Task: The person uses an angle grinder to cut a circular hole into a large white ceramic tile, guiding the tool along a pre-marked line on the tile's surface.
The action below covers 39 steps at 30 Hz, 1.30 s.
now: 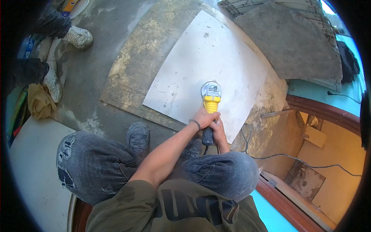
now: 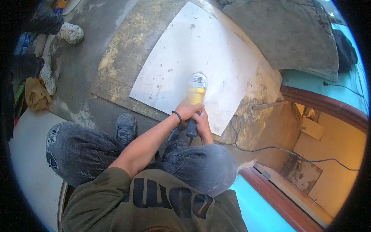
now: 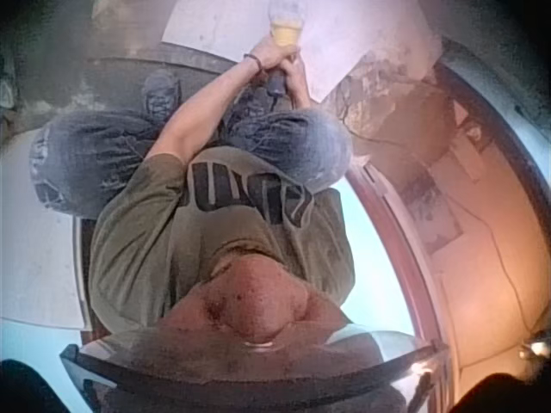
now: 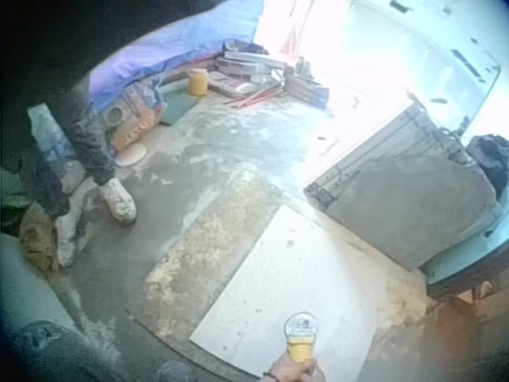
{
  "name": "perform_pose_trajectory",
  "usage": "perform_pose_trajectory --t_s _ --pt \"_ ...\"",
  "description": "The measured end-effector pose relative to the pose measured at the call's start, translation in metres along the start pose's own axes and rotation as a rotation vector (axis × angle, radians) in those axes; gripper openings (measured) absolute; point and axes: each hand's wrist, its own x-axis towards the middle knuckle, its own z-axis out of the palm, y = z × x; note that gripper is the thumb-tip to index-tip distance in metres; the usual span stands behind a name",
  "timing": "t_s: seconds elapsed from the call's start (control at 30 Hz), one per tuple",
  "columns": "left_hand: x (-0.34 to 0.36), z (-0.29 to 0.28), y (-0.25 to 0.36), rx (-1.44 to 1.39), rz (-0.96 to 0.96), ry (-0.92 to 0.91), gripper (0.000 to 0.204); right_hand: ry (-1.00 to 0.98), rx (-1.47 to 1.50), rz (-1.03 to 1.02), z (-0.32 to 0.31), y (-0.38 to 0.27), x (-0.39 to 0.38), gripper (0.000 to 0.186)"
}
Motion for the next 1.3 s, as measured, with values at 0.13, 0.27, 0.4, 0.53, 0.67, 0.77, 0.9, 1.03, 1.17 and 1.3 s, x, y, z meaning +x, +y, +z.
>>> perform_pose_trajectory --t_s 0.13,0.27,0.4,0.53,0.67,0.77,0.9,1.03,1.17,1.3 --pt "0.001 -0.002 0.006 0.028 -0.028 0.006 0.043 0.011 -0.003 -0.016 -0.001 0.003 0.005 0.061" --pt "0.004 -0.002 0.004 0.004 -0.037 -0.013 0.044 -0.004 -0.046 -0.055 -0.006 0.004 0.01 0.057" --pt "-0.007 -0.008 0.018 -0.022 -0.089 -0.047 0.043 -0.038 -0.066 -0.004 -0.004 -0.002 0.007 0.057" --pt "-0.014 0.013 0.011 0.019 0.006 0.092 0.044 -0.035 -0.08 -0.057 -0.022 0.005 0.002 0.056" --pt "-0.024 0.022 0.029 -0.004 -0.064 0.018 0.044 -0.087 -0.25 -0.11 -0.042 0.001 -0.001 0.06" --pt "-0.021 0.019 0.013 -0.008 0.001 0.1 0.042 -0.119 -0.367 -0.157 -0.035 -0.005 0.004 0.062" --pt "-0.013 0.024 0.0 -0.086 0.078 0.183 0.039 -0.129 -0.36 -0.153 -0.037 -0.007 0.009 0.06" --pt "-0.013 0.023 0.0 -0.119 -0.021 0.078 0.033 -0.122 -0.308 -0.138 -0.04 -0.001 0.013 0.056" --pt "-0.008 0.022 -0.006 -0.077 -0.046 0.086 0.034 -0.147 -0.279 -0.114 -0.039 -0.001 0.015 0.056" --pt "-0.007 0.025 -0.009 -0.115 -0.03 0.099 0.035 -0.161 -0.32 -0.129 -0.044 -0.003 0.019 0.058"
